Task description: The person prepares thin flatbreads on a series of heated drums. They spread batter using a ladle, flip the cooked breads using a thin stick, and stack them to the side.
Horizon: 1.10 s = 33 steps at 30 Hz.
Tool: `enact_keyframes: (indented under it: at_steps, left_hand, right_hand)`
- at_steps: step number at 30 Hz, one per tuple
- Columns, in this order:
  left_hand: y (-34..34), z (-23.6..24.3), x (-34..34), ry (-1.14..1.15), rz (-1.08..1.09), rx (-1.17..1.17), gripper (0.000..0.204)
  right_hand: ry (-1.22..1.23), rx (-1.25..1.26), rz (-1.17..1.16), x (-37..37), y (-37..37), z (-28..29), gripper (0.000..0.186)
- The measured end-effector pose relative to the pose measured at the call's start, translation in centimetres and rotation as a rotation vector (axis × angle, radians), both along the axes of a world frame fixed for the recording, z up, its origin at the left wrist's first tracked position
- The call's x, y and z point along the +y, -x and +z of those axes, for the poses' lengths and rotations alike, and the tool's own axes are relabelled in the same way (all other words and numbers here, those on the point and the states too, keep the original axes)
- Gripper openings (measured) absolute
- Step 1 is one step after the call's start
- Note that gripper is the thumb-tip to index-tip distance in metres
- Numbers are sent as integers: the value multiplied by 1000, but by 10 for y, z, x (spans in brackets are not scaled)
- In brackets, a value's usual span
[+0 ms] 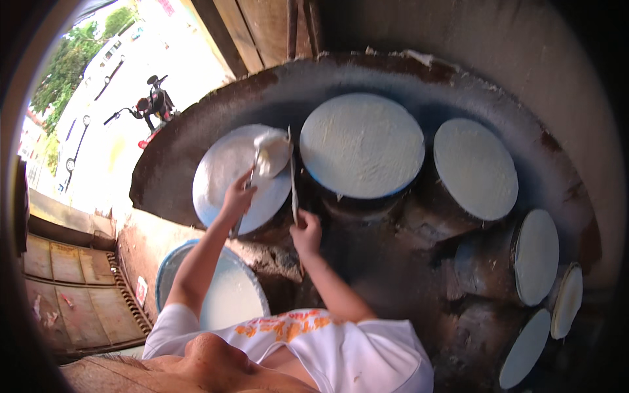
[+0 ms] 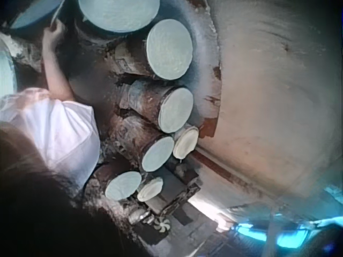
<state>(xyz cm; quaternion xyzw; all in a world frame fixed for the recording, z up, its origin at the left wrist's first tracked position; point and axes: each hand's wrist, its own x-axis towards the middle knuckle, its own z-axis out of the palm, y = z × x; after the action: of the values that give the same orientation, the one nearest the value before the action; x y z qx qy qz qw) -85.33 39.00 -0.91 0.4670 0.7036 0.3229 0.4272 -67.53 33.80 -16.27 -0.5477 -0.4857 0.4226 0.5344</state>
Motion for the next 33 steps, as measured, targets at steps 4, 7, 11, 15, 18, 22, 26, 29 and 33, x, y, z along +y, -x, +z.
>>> enact_keyframes:
  at_steps: [4, 7, 11, 15, 18, 22, 26, 29, 33]
  left_hand:
    - [24, -17, 30, -97, 24, 115, 58]
    - [56, -25, 44, -109, 89, 161, 58]
    - [96, -34, 42, -57, 68, 244, 58]
    - [86, -35, 49, -97, 59, 191, 59]
    - [141, -66, 39, -249, 140, 329, 60]
    - [114, -35, 42, -104, 88, 206, 57]
    - [119, -47, 31, -146, 156, 202, 58]
    - [147, -32, 4, -119, 232, 149, 59]
    - [125, -24, 4, -99, 237, 42, 60]
  right_hand:
    - [-118, -209, -29, 22, 34, 45, 41]
    - [-335, -356, -5, 50, 59, 46, 41]
    - [-259, -573, 34, 14, 16, 60, 41]
    - [-204, -670, 127, 42, 58, 66, 34]
    - [-302, -730, 144, 59, 75, 91, 26]
    - [-273, -753, 115, 23, 33, 80, 28]
    - [-295, -726, 170, 68, 90, 80, 27]
    - [-285, -768, 151, 67, 60, 88, 23]
    - [-219, -657, 220, 51, 70, 65, 28]
